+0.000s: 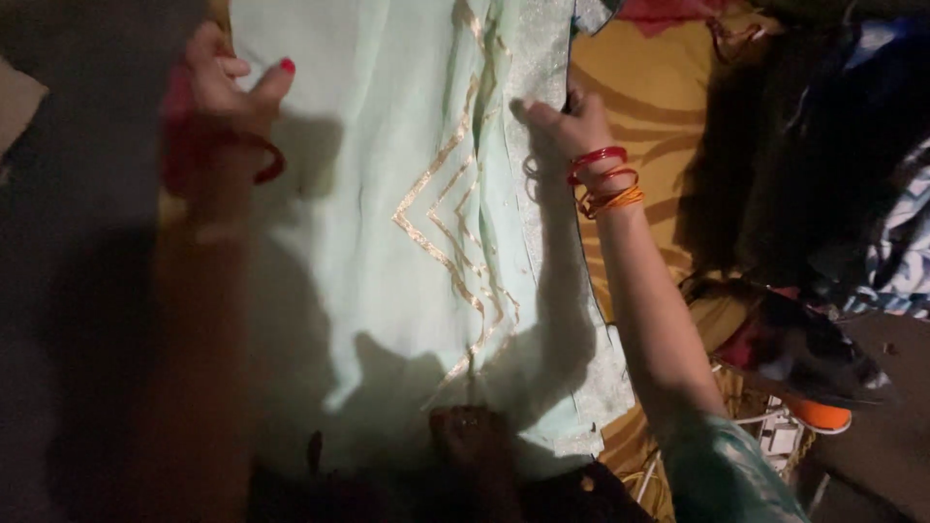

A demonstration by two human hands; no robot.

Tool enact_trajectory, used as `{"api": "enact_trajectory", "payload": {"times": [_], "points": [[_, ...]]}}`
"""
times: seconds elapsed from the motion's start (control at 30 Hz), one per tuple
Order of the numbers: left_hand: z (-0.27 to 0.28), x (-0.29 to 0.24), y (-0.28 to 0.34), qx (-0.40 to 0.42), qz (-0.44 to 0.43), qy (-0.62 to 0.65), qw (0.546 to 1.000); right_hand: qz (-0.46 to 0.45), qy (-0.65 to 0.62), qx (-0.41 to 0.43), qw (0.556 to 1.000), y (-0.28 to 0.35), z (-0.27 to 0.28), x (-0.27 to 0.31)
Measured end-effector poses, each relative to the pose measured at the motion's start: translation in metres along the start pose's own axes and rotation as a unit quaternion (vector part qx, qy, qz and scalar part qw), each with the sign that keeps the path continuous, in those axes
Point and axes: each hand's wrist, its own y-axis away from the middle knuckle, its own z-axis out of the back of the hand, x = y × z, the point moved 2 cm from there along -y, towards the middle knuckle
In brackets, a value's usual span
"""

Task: The recorder uses an iron to smooth out a light green garment with gold patterns.

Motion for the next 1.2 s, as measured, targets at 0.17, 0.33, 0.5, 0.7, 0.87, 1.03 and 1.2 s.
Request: {"api": "enact_trajectory", "payload": {"times": [0.17, 0.33, 0.5, 0.7, 0.87, 1.03, 1.2], "points": [[-0.026, 0.089, -0.078, -0.040, -0.516, -0.029, 0.855, 0.007, -0.025, -0.028, 0.999, -0.001, 0.019, 0.002], [0.001, 0.186, -0.125, -0.131, -0.397, -0.123, 0.900, 0.015, -0.071, -0.195, 0.978, -0.031, 0.067, -0.062], [0.066, 0.160, -0.098, -0.236, -0.242, -0.230, 0.912, 0.040, -0.008, -0.270, 0.962, -0.053, 0.077, -0.119], [0.008, 0.113, 0.006, -0.126, -0.156, -0.357, 0.913, 0.156, 0.109, -0.211, 0.959, -0.039, 0.064, -0.105], [-0.082, -0.005, 0.123, 0.128, -0.114, -0.464, 0.869, -0.050, -0.071, -0.072, 0.994, 0.024, 0.071, -0.078], [-0.098, 0.014, 0.150, 0.132, -0.139, -0.480, 0.856, -0.180, -0.105, 0.023, 0.978, 0.099, 0.078, -0.134], [-0.099, 0.014, 0.149, 0.119, -0.133, -0.483, 0.857, -0.158, 0.074, 0.097, 0.980, 0.150, 0.076, -0.123]]}}
